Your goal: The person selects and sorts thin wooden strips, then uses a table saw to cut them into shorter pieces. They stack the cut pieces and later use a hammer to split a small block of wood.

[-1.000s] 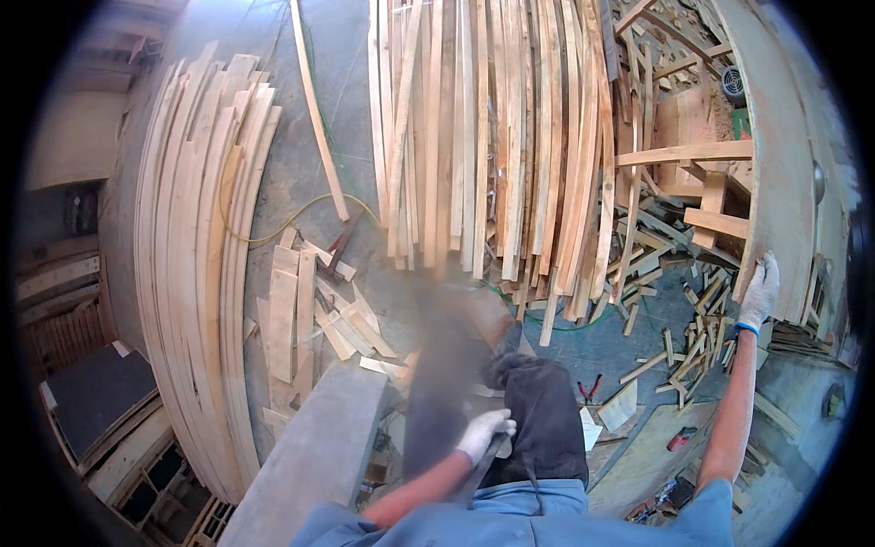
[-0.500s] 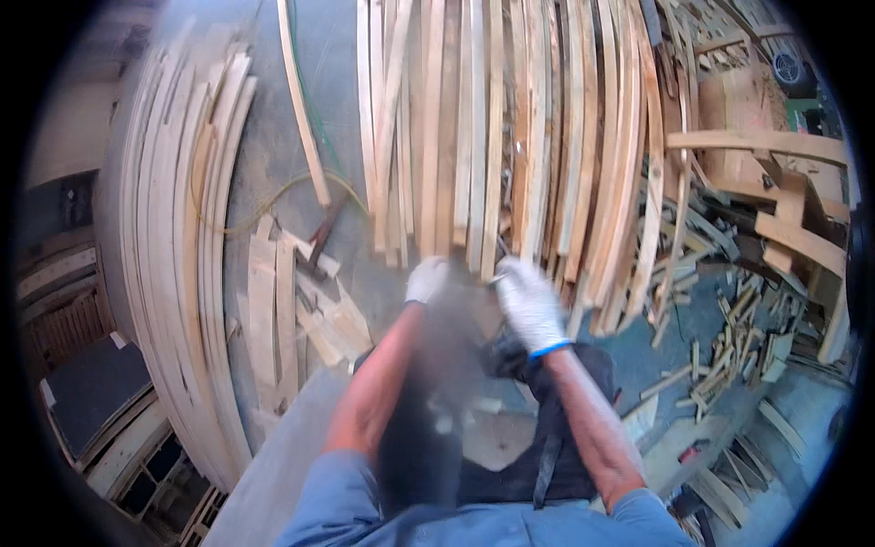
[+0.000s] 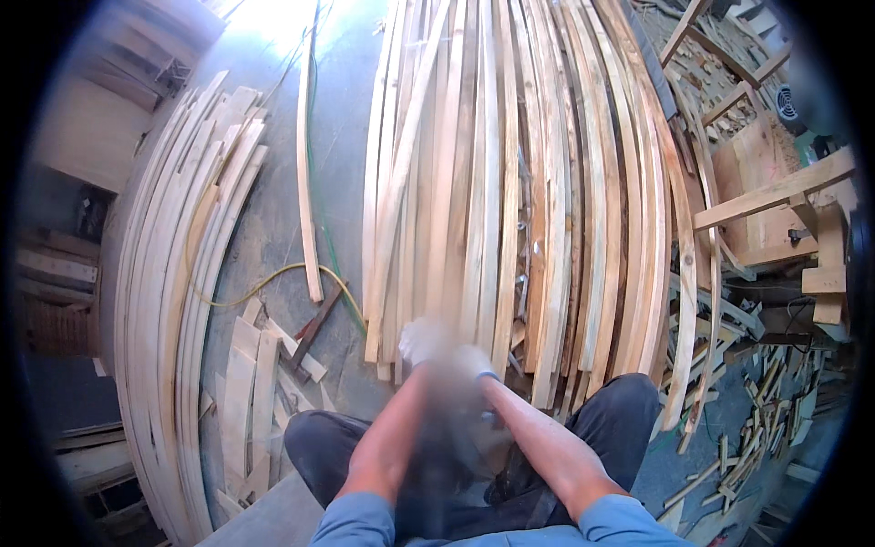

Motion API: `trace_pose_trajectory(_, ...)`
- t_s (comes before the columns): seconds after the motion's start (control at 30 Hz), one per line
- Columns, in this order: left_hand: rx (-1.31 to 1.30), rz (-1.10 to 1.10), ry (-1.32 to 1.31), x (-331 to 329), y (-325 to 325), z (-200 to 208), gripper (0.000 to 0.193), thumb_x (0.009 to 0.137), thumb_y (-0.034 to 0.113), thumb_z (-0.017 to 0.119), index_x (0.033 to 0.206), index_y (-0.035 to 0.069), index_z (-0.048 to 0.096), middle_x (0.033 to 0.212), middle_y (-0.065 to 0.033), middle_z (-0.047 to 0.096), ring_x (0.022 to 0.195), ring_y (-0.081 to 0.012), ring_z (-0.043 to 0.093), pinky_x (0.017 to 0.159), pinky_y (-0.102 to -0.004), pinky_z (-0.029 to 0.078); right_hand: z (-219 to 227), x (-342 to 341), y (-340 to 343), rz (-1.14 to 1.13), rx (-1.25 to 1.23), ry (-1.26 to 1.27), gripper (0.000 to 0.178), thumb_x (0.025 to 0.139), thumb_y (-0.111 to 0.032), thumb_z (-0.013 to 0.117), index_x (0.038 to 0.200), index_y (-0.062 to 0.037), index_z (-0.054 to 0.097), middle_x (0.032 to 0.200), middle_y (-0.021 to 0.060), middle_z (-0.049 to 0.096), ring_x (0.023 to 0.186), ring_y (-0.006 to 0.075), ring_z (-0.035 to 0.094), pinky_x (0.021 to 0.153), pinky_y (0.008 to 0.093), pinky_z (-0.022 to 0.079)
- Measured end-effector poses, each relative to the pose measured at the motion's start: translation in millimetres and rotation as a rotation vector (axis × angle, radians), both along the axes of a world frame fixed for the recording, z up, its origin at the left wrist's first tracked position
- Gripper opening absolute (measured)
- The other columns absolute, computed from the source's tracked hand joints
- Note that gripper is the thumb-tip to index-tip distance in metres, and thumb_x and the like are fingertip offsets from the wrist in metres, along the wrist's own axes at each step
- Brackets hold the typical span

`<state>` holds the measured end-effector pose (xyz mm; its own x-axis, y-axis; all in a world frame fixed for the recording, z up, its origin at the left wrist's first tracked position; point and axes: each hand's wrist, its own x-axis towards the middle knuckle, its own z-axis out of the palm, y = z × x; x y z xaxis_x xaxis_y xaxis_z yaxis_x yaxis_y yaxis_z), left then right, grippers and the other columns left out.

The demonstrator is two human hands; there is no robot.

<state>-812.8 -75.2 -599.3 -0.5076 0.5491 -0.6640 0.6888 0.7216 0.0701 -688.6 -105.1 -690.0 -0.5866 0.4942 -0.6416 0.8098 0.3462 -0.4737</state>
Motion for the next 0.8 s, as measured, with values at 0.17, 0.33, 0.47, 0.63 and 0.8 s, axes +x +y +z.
trace_pose_trajectory(0.17,0.021,0.213,0.047,-11.6,-4.3,-26.7,0.057,0.089,0.047,0.068,0.123,0.002,0.073,0.128,-0.026,0.071,0.121,-0.043,0.069,0.102,-0.0534,0.055,41.9,-57.1,3.9,-0.611,-0.125,-0.228,0.035,0.103,-0.029,0.054,0.124,-0.0117,0.077,0.124,0.0161,0.075,0.114,0.0359,0.073,0.097,0.0489,0.058)
trace_pose_trajectory(0.33,0.146,0.225,-0.161,-16.1,-2.7,-14.9,0.049,0.087,0.043,0.068,0.112,0.002,0.078,0.112,-0.0298,0.075,0.115,-0.0421,0.072,0.098,-0.0521,0.056,36.3,-16.3,-4.7,-0.403,0.048,0.173,0.04,0.105,-0.042,0.055,0.121,-0.0112,0.075,0.117,0.014,0.076,0.107,0.0348,0.074,0.091,0.0491,0.059)
trace_pose_trajectory(0.47,0.262,-0.628,-0.123,-37.4,-6.4,-71.7,0.034,0.086,0.031,0.069,0.104,0.004,0.079,0.103,-0.0297,0.076,0.105,-0.0436,0.074,0.089,-0.051,0.059,40.6,-18.1,-6.1,-0.312,0.004,0.255,0.042,0.105,-0.045,0.055,0.118,-0.0105,0.074,0.112,0.0133,0.075,0.101,0.0339,0.072,0.087,0.0479,0.058)
trace_pose_trajectory(0.63,0.556,-0.655,-0.199,21.1,-2.3,-49.2,0.018,0.087,0.017,0.066,0.095,0.005,0.077,0.093,-0.0242,0.076,0.09,-0.0423,0.076,0.075,-0.0489,0.06,46.5,2.3,1.3,-0.326,-0.04,0.304,0.045,0.105,-0.05,0.055,0.113,-0.0096,0.073,0.106,0.0126,0.074,0.094,0.0329,0.071,0.082,0.0463,0.057)
trace_pose_trajectory(0.8,0.609,-0.593,-0.108,9.6,11.0,-52.3,0.022,0.095,0.021,0.065,0.098,0.002,0.076,0.088,-0.0207,0.076,0.082,-0.0333,0.076,0.074,-0.0448,0.059,60.9,0.0,-14.4,-0.334,-0.136,0.432,0.049,0.105,-0.054,0.055,0.109,-0.0087,0.072,0.1,0.0118,0.073,0.087,0.0318,0.07,0.077,0.0448,0.056)
